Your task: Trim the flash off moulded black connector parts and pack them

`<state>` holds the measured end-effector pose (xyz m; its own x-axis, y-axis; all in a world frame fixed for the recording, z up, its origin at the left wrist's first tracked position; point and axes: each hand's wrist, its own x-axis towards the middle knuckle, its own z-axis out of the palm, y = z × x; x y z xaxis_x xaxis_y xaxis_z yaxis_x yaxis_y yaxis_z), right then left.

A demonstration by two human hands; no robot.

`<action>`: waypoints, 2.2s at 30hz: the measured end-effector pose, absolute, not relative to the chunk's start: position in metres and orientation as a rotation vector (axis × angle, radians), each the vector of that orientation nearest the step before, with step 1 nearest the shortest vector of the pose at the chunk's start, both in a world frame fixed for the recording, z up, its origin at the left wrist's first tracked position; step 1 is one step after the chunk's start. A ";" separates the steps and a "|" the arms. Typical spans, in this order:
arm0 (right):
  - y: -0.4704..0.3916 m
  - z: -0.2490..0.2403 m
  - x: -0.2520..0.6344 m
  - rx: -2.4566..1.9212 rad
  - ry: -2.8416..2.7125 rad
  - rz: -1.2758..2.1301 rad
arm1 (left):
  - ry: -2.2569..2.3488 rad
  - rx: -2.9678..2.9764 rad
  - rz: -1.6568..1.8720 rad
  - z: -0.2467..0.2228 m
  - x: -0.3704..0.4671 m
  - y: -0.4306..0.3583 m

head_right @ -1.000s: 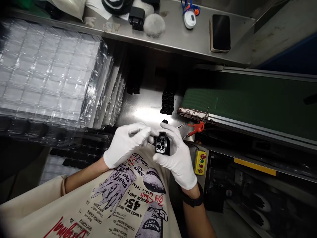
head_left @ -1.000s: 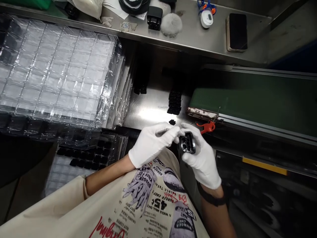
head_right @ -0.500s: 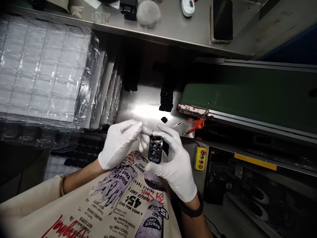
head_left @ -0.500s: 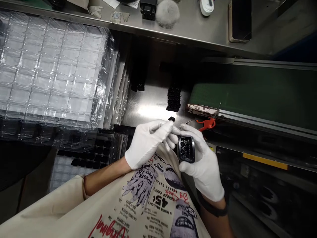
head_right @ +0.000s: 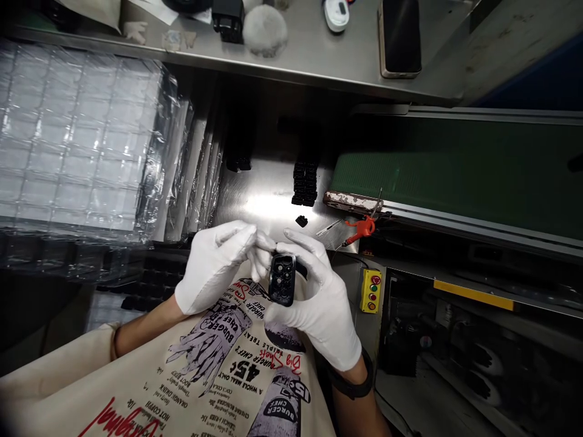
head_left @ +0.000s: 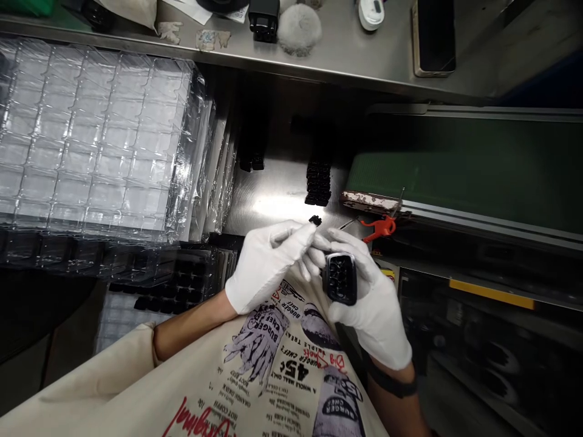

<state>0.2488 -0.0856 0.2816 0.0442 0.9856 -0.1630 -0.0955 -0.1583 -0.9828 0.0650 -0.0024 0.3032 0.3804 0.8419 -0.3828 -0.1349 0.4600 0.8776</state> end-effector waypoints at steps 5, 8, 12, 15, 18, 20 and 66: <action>-0.087 0.283 0.251 -1.301 -1.012 1.363 | 0.943 0.856 0.738 0.302 0.066 -0.002; -0.087 0.284 0.252 -1.315 -0.989 1.389 | 0.934 0.869 0.738 0.301 0.067 -0.002; -0.086 0.286 0.254 -1.332 -0.977 1.414 | 0.948 0.889 0.730 0.301 0.069 -0.001; -0.086 0.285 0.256 -1.326 -0.968 1.421 | 0.961 0.901 0.716 0.303 0.070 -0.001; -0.085 0.284 0.258 -1.305 -0.979 1.454 | 0.959 0.887 0.706 0.304 0.072 0.000; -0.085 0.282 0.259 -1.286 -0.983 1.468 | 0.954 0.870 0.704 0.305 0.073 0.000; -0.051 0.284 0.252 -1.523 -1.555 0.444 | 0.974 1.102 1.043 0.317 0.082 0.017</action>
<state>0.2523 -0.0507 0.2842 0.1491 0.9296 0.3371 0.6112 0.1814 -0.7704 0.0817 0.0166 0.3175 0.2294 0.9691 -0.0909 -0.1562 0.1288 0.9793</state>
